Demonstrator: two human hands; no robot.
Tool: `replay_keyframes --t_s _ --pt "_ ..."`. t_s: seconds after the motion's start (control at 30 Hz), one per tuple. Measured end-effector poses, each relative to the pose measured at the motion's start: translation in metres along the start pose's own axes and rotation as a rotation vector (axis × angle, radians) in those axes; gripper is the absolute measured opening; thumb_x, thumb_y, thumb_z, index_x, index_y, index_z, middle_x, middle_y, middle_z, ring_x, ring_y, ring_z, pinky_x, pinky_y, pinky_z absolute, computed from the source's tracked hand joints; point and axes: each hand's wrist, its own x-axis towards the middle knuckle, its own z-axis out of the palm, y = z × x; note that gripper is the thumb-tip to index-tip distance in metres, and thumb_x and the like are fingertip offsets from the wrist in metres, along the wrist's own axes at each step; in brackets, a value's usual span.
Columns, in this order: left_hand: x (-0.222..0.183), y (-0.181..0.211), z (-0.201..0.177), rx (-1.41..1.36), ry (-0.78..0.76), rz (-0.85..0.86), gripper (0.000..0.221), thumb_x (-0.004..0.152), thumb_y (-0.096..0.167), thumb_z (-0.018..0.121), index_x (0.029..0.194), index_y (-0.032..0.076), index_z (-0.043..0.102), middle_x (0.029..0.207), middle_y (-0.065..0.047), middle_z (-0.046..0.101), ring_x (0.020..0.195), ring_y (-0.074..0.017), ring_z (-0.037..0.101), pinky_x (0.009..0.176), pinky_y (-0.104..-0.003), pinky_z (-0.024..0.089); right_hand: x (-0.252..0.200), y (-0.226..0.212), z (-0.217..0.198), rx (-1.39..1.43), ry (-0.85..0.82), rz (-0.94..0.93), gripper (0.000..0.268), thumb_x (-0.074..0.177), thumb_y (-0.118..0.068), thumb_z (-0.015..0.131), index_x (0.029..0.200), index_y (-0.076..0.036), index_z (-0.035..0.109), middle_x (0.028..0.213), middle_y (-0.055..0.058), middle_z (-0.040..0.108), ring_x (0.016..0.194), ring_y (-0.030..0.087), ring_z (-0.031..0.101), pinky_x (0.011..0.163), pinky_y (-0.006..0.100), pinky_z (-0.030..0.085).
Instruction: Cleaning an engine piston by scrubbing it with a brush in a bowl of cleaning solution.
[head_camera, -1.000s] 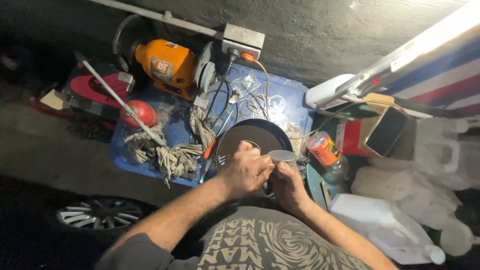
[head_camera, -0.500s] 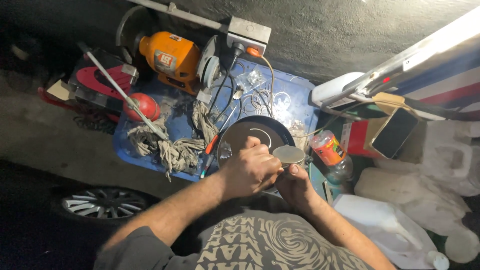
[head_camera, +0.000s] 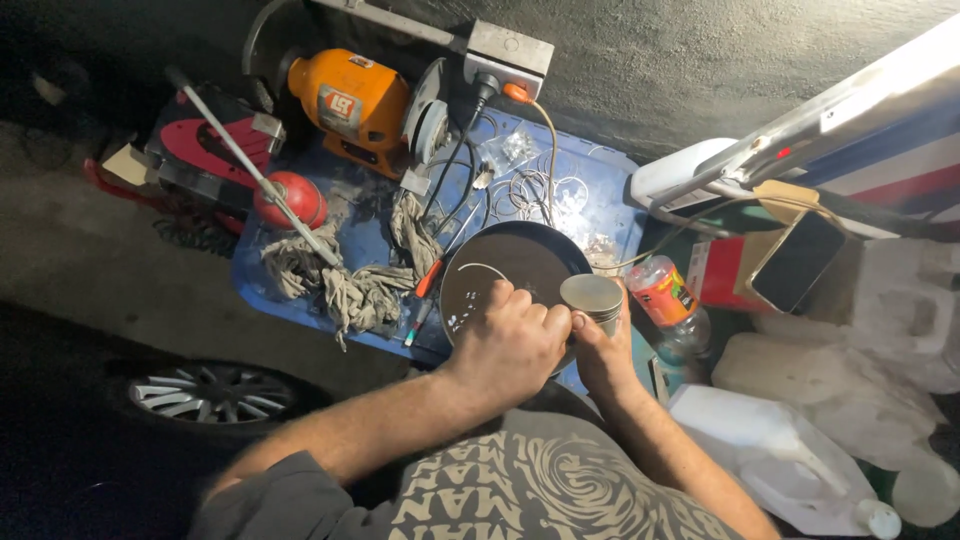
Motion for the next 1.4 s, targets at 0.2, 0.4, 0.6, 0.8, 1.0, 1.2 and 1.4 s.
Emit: replay_keyframes --t_s 0.2,0.4,0.6,0.8,1.0,1.2,1.4 --pt "-0.005 -0.005 0.016 -0.058 0.103 0.022 0.015 0.091 0.016 0.057 0.077 0.013 0.056 0.057 -0.007 0.048 0.061 -0.0269 0.055 0.075 -0.042 0.046 -0.007 -0.042 0.041 0.157 -0.089 0.215 0.044 0.092 -0.017 0.064 0.132 0.000 0.056 0.118 0.025 0.068 0.106 0.033 0.068 0.093 0.049 0.055" --pt "-0.002 -0.001 0.024 -0.191 0.105 0.047 0.015 0.091 0.023 0.059 0.078 0.017 0.055 0.060 -0.003 0.049 0.063 -0.0233 0.055 0.078 -0.039 0.045 0.003 -0.003 -0.017 0.415 -0.209 0.469 0.064 0.097 -0.050 0.044 0.134 0.000 0.057 0.120 0.028 0.067 0.106 0.042 0.068 0.095 0.062 0.051" --pt "0.006 0.010 0.020 -0.174 0.163 0.045 0.021 0.095 0.022 0.057 0.075 0.016 0.053 0.059 -0.003 0.046 0.062 -0.0225 0.053 0.078 -0.038 0.045 -0.001 0.013 -0.033 0.496 -0.290 0.380 0.067 0.091 -0.049 0.044 0.123 0.007 0.062 0.102 0.031 0.069 0.092 0.043 0.069 0.092 0.064 0.049" --pt "0.004 0.014 0.024 -0.218 0.174 0.026 0.023 0.096 0.026 0.057 0.075 0.017 0.053 0.059 -0.001 0.047 0.061 -0.0211 0.054 0.079 -0.038 0.045 0.001 0.045 -0.067 0.389 -0.285 0.386 0.063 0.091 -0.050 0.046 0.114 0.005 0.067 0.095 0.030 0.070 0.087 0.039 0.068 0.086 0.057 0.052" --pt "0.000 0.016 0.027 -0.209 0.102 -0.022 0.017 0.094 0.022 0.057 0.077 0.016 0.056 0.056 -0.002 0.050 0.059 -0.0218 0.057 0.080 -0.040 0.046 -0.004 0.045 -0.052 0.327 -0.183 0.301 0.053 0.088 -0.042 0.057 0.116 0.001 0.067 0.092 0.021 0.071 0.082 0.027 0.067 0.077 0.046 0.054" --pt "-0.002 0.024 0.029 -0.075 0.040 -0.089 0.015 0.088 0.020 0.061 0.075 0.015 0.057 0.050 -0.004 0.052 0.053 -0.0239 0.059 0.076 -0.043 0.047 -0.003 0.073 -0.080 0.201 -0.032 0.302 0.058 0.086 -0.034 0.061 0.131 0.003 0.059 0.104 0.019 0.070 0.085 0.025 0.066 0.077 0.045 0.054" --pt "0.001 0.038 0.030 0.053 -0.027 -0.162 0.023 0.093 0.017 0.060 0.070 0.016 0.062 0.045 0.000 0.054 0.044 -0.0204 0.057 0.068 -0.040 0.047 -0.014 0.030 -0.032 0.190 0.061 0.346 0.031 0.087 -0.033 0.063 0.097 -0.004 0.069 0.080 0.014 0.069 0.067 0.021 0.060 0.066 0.037 0.051"
